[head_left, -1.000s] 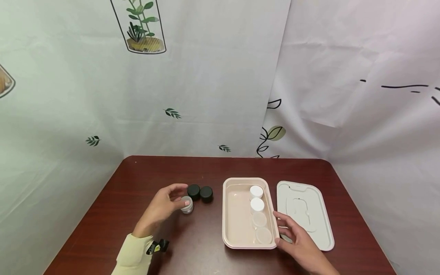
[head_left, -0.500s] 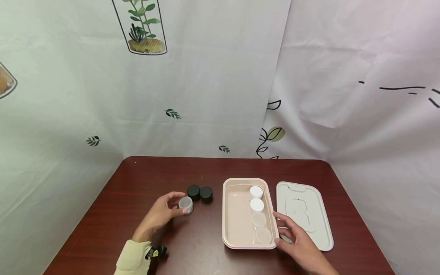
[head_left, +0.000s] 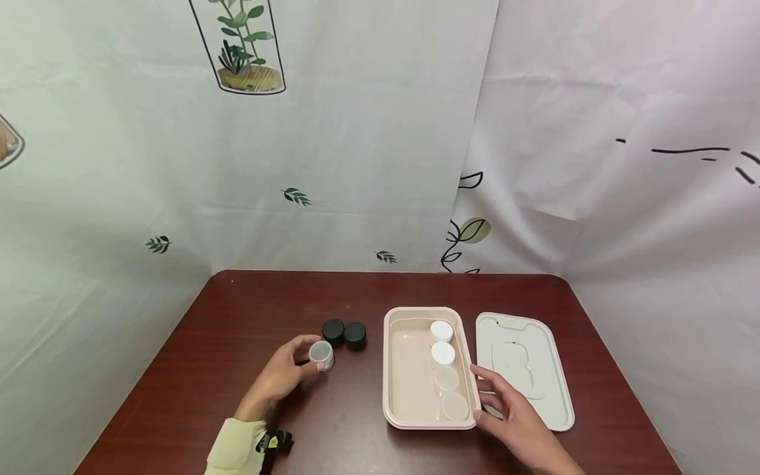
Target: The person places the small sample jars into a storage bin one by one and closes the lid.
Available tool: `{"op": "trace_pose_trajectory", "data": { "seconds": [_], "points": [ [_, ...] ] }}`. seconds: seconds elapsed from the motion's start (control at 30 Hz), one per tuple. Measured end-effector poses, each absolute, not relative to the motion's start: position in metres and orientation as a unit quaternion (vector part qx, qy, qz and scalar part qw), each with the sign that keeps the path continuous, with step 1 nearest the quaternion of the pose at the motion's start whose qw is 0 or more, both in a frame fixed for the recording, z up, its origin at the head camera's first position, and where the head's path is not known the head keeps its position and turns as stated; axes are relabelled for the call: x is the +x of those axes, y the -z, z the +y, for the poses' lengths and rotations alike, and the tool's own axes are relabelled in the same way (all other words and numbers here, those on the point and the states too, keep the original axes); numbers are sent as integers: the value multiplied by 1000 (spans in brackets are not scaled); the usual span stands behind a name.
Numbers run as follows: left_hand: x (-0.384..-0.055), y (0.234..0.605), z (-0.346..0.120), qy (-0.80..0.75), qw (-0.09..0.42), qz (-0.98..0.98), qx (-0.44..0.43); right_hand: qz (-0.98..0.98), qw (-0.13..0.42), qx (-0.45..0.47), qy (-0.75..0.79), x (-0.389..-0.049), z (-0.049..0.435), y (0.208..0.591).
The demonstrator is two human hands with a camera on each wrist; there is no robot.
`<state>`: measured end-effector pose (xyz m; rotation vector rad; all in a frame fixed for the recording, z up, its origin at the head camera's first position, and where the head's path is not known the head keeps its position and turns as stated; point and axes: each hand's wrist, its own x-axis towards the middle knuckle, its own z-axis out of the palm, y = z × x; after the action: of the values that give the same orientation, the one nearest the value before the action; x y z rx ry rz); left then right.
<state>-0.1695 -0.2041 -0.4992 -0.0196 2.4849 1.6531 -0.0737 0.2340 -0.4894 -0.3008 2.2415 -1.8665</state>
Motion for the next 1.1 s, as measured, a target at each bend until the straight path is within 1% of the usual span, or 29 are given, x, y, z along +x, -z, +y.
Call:
{"op": "trace_pose_trajectory", "data": {
  "seconds": [0.33, 0.77, 0.93, 1.1],
  "points": [
    [-170, 498, -205, -547, 74, 834, -3, 761, 100, -105, 632, -74, 234, 489],
    [-172, 475, -202, -544, 65, 836, 7, 757, 100, -112, 636, -74, 234, 488],
    [-176, 461, -192, -545, 67, 835, 29, 756, 100, -117, 636, -74, 235, 489],
    [-182, 446, -177, -545, 67, 833, 71, 757, 97, -120, 635, -75, 235, 490]
  ]
}}
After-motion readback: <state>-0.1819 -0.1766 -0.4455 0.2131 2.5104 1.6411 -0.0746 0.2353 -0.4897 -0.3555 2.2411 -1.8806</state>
